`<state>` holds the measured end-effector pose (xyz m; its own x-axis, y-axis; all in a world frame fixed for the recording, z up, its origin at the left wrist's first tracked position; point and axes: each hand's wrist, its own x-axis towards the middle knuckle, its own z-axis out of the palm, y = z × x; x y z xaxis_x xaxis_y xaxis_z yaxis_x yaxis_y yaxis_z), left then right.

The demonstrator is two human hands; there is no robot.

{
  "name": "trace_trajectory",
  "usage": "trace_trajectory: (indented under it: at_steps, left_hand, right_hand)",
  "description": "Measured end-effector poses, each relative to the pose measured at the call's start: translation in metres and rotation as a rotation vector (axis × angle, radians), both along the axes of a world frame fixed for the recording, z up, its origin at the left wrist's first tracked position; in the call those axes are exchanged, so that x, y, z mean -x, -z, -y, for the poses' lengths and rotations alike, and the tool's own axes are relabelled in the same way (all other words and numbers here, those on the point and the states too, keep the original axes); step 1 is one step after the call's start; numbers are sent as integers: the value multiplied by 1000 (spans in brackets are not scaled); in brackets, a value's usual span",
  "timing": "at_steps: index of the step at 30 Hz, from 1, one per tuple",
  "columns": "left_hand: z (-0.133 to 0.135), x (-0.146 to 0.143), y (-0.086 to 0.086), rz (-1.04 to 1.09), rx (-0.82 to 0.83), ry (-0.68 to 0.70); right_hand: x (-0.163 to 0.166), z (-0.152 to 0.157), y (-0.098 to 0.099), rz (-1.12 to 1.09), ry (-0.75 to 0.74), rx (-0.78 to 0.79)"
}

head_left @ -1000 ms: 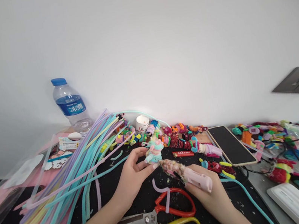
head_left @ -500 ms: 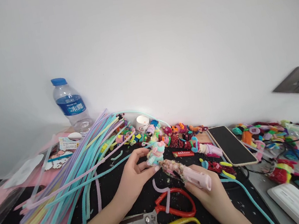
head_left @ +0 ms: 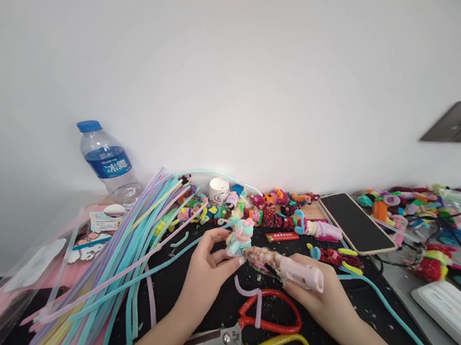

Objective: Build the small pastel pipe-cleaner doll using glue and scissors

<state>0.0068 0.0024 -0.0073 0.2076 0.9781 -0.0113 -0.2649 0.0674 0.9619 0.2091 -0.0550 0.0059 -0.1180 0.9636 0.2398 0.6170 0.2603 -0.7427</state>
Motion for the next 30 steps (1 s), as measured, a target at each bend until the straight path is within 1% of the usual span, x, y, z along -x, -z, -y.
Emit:
trace_trajectory:
  at_steps: [18,30]
  left_hand:
    - [1,-1,-2,13,32,27]
    - [1,1,-4,-15,18,-21]
  right_hand:
    - [3,1,0,62,1,-49]
    - [0,0,-1,41,15,-65]
